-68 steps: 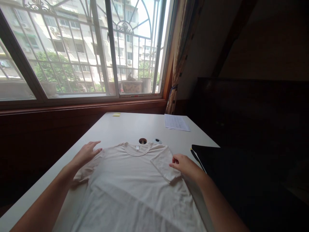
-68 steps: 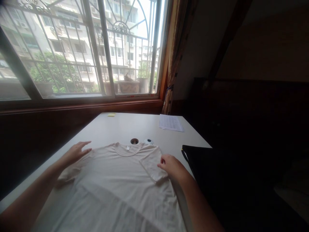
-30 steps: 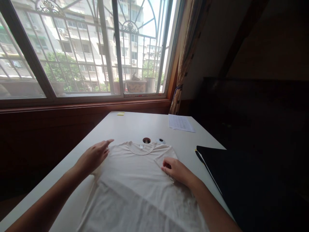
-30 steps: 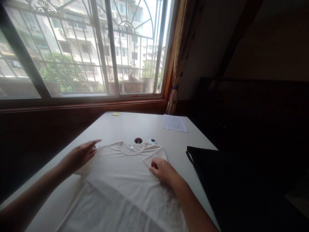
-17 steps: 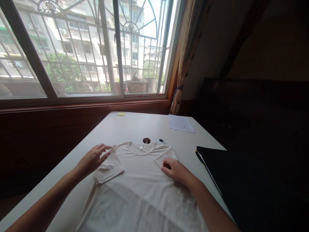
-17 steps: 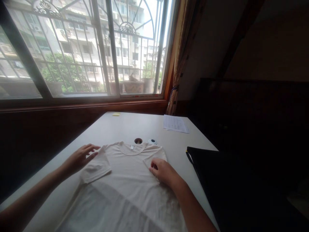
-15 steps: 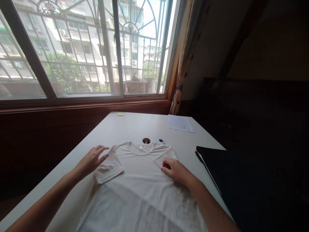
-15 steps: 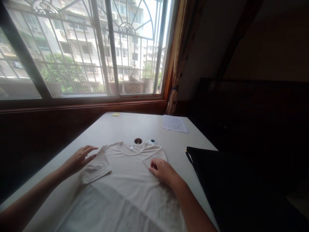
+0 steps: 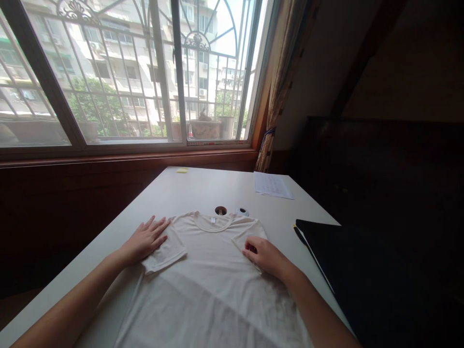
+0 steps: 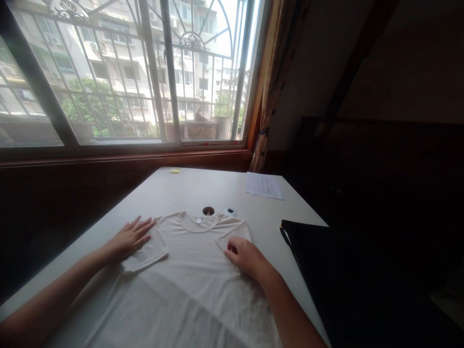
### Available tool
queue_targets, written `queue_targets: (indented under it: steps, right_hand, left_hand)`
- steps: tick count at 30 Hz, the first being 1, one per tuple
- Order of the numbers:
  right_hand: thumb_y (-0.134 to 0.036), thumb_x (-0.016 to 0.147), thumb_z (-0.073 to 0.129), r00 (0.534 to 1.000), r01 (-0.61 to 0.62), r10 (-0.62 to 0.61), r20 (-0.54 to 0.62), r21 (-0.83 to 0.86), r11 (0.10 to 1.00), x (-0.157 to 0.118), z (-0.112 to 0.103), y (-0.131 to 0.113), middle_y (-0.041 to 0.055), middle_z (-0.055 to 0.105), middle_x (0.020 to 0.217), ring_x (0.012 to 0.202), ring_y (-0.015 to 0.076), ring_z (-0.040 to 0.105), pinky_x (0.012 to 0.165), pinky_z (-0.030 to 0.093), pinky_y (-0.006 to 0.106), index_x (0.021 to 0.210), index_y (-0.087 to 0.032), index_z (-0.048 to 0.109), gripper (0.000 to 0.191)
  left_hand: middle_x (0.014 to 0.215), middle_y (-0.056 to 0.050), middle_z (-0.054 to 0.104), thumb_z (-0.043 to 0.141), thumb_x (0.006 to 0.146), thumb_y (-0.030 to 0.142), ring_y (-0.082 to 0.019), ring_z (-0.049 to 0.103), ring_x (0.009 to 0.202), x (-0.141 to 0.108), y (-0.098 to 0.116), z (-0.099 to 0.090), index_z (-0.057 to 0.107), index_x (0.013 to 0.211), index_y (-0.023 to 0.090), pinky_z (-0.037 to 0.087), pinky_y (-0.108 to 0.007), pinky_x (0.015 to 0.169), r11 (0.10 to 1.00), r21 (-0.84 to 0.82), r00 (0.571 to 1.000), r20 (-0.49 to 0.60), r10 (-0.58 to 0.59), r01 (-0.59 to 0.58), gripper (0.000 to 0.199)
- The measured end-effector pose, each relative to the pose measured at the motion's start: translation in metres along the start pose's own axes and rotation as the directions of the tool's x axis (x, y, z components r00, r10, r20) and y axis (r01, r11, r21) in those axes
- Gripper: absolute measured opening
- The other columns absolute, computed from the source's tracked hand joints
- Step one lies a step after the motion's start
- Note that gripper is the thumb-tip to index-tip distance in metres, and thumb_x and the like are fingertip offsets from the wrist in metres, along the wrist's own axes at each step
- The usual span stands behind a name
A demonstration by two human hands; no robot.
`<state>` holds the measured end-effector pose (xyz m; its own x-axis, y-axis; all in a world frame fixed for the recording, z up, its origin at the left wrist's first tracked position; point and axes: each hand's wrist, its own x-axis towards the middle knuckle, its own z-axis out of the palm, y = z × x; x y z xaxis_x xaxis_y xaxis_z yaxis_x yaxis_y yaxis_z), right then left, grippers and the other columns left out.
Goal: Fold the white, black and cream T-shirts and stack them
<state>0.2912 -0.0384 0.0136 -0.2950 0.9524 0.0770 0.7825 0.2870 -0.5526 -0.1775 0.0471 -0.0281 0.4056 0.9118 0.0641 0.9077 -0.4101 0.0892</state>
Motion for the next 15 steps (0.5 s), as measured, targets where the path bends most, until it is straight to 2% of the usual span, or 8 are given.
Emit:
queue_targets:
  steps: [4,8,10,12,15]
  right_hand:
    - [-0.028,0.089,0.062,1.000,0.000,0.000,-0.001,0.000,1.000,-0.001,0.000,-0.002,0.0000,0.064,0.080,0.072,0.0147,0.055,0.065,0.036,0.025,0.082,-0.021,0.060,0.010]
    - [-0.028,0.089,0.062,1.000,0.005,-0.005,0.015,-0.004,1.000,-0.002,-0.004,-0.003,0.0004,0.064,0.081,0.073,0.0151,0.056,0.065,0.037,0.025,0.082,-0.021,0.061,0.011]
    - [-0.028,0.090,0.062,0.999,0.011,-0.010,0.032,-0.009,1.000,-0.001,-0.009,-0.004,0.0006,0.065,0.081,0.073,0.0153,0.057,0.065,0.038,0.025,0.081,-0.021,0.062,0.011]
    - [-0.028,0.091,0.061,0.999,0.030,-0.029,0.039,-0.026,0.999,0.000,-0.013,-0.008,0.0007,0.065,0.080,0.072,0.0154,0.057,0.065,0.038,0.026,0.081,-0.021,0.063,0.012]
    - [-0.027,0.092,0.062,0.991,0.127,-0.125,0.041,-0.057,0.990,0.004,-0.013,-0.028,0.0009,0.066,0.081,0.073,0.0154,0.057,0.067,0.039,0.026,0.082,-0.021,0.066,0.013]
  left_hand:
    - [0.163,-0.007,0.038,0.033,0.104,0.055,-0.036,0.028,0.153,-0.001,-0.001,-0.002,0.041,0.156,0.031,0.030,-0.058,0.120,0.998,-0.060,0.997,-0.080,-0.002,-0.003,0.058]
    - [0.153,-0.010,0.053,0.041,0.102,0.059,-0.031,0.046,0.143,-0.025,-0.011,-0.008,0.051,0.150,0.025,0.040,-0.048,0.118,0.982,-0.181,0.978,-0.211,0.008,-0.047,0.060]
    - [0.151,-0.011,0.055,0.048,0.099,0.060,-0.032,0.050,0.141,-0.045,-0.018,-0.011,0.048,0.151,0.026,0.044,-0.048,0.115,0.972,-0.227,0.973,-0.232,0.006,-0.060,0.061]
    - [0.155,-0.012,0.050,0.057,0.096,0.058,-0.032,0.048,0.142,-0.067,-0.025,-0.014,0.042,0.155,0.029,0.046,-0.047,0.113,0.960,-0.263,0.979,-0.199,0.040,-0.093,0.067]
    - [0.160,-0.012,0.043,0.067,0.090,0.057,-0.033,0.042,0.146,-0.091,-0.030,-0.010,0.034,0.158,0.032,0.045,-0.046,0.114,0.946,-0.290,0.981,-0.167,0.096,-0.142,0.080]
